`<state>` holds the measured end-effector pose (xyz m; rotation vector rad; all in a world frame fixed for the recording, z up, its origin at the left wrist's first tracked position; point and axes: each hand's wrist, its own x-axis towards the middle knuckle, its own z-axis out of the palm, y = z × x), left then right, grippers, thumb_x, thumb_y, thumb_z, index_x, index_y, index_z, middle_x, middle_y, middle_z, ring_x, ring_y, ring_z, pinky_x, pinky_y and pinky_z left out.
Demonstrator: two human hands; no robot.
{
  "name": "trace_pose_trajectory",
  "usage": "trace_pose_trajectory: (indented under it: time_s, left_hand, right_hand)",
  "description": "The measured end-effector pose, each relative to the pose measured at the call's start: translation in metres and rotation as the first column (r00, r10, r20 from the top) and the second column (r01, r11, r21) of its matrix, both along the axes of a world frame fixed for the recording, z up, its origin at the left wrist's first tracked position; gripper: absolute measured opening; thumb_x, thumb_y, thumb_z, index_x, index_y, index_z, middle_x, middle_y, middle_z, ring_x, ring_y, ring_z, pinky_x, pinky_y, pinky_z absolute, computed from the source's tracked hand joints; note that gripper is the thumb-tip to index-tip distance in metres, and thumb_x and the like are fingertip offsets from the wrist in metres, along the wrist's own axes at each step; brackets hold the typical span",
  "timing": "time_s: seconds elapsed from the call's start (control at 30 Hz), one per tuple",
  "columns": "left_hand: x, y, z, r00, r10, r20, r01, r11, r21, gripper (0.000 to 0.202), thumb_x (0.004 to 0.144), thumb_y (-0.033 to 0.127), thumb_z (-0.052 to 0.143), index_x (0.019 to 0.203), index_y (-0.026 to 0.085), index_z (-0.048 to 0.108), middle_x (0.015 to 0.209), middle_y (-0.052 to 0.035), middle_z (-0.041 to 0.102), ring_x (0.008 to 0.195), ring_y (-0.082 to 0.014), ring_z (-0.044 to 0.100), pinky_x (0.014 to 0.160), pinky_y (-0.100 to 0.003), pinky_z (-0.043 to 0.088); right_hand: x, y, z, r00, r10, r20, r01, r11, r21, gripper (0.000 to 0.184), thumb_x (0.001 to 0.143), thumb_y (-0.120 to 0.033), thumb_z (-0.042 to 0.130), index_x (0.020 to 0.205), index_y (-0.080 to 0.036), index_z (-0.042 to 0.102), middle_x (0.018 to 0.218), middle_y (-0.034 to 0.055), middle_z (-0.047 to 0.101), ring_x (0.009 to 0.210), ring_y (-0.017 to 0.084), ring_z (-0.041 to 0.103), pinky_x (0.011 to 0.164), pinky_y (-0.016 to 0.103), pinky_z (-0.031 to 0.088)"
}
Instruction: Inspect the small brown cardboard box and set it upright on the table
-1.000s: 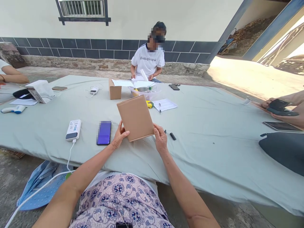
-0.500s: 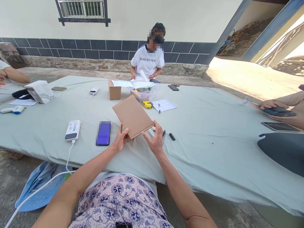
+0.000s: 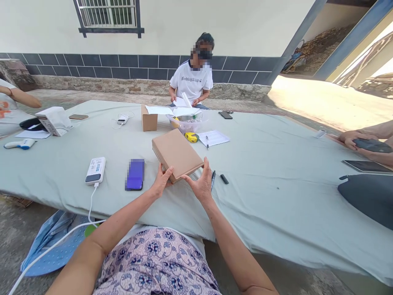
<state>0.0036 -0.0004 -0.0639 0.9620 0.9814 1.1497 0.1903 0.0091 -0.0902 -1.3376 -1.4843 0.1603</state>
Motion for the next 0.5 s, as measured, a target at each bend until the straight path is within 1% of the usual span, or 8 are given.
trace_pose_trajectory:
  time_s: [0.07, 0.13, 0.23, 0.33, 0.4, 0.5]
  left_hand:
    - [0.0, 0.002, -0.004, 1.0, 0.004, -0.03, -0.003, 0.999, 0.041, 0.093, 0.08, 0.072, 0.067, 0.154, 0.031, 0.03, 0.15, -0.014, 0.055, 0.133, -0.0358, 0.056, 0.095, -0.049, 0.057]
    - [0.0, 0.005, -0.009, 0.998, 0.019, -0.063, -0.014, 0.996, 0.093, 0.094, 0.082, 0.072, 0.066, 0.156, 0.03, 0.028, 0.154, -0.0143, 0.05, 0.14, -0.0363, 0.049, 0.102, -0.05, 0.054]
    - [-0.001, 0.008, -0.017, 0.99, 0.069, -0.123, -0.045, 0.981, 0.187, 0.094, 0.084, 0.07, 0.065, 0.159, 0.028, 0.026, 0.161, -0.0129, 0.042, 0.15, -0.0353, 0.036, 0.115, -0.05, 0.045]
    - [-0.004, 0.009, -0.024, 0.98, 0.11, -0.165, -0.057, 0.954, 0.295, 0.094, 0.086, 0.067, 0.064, 0.161, 0.029, 0.021, 0.167, -0.0091, 0.031, 0.157, -0.0323, 0.023, 0.124, -0.047, 0.034]
    - [-0.006, 0.009, -0.027, 0.975, 0.113, -0.192, -0.042, 0.939, 0.342, 0.095, 0.087, 0.065, 0.065, 0.162, 0.03, 0.019, 0.17, -0.008, 0.026, 0.158, -0.0319, 0.02, 0.126, -0.046, 0.03]
    - [-0.01, 0.01, -0.029, 0.969, 0.093, -0.23, -0.002, 0.929, 0.371, 0.096, 0.087, 0.061, 0.067, 0.162, 0.029, 0.017, 0.17, -0.0095, 0.024, 0.156, -0.0335, 0.025, 0.127, -0.046, 0.029]
  right_hand:
    - [0.002, 0.001, -0.001, 0.996, -0.019, -0.082, 0.016, 0.999, -0.034, 0.113, 0.068, -0.079, 0.071, 0.157, -0.025, 0.027, 0.148, 0.0199, 0.051, 0.13, 0.039, 0.053, 0.11, 0.06, 0.041]
    - [0.003, 0.001, -0.002, 0.984, -0.034, -0.173, 0.021, 0.997, -0.075, 0.107, 0.069, -0.077, 0.071, 0.154, -0.021, 0.036, 0.14, 0.0202, 0.057, 0.123, 0.037, 0.056, 0.104, 0.057, 0.046]
    - [0.004, -0.001, 0.0, 0.958, -0.036, -0.284, 0.003, 0.993, -0.117, 0.092, 0.072, -0.074, 0.069, 0.143, -0.019, 0.051, 0.135, 0.0192, 0.06, 0.118, 0.034, 0.058, 0.096, 0.052, 0.052]
    - [0.003, -0.004, 0.003, 0.937, -0.04, -0.346, -0.008, 0.991, -0.135, 0.076, 0.074, -0.069, 0.067, 0.132, -0.021, 0.06, 0.133, 0.0164, 0.062, 0.11, 0.03, 0.06, 0.089, 0.046, 0.054]
    - [0.003, -0.005, 0.004, 0.929, -0.044, -0.368, -0.008, 0.991, -0.137, 0.071, 0.075, -0.067, 0.067, 0.129, -0.022, 0.061, 0.132, 0.0147, 0.064, 0.105, 0.027, 0.061, 0.086, 0.044, 0.054]
    - [0.003, -0.005, 0.004, 0.914, -0.044, -0.403, -0.017, 0.989, -0.146, 0.068, 0.074, -0.065, 0.067, 0.126, -0.021, 0.062, 0.13, 0.0144, 0.065, 0.103, 0.026, 0.061, 0.082, 0.042, 0.053]
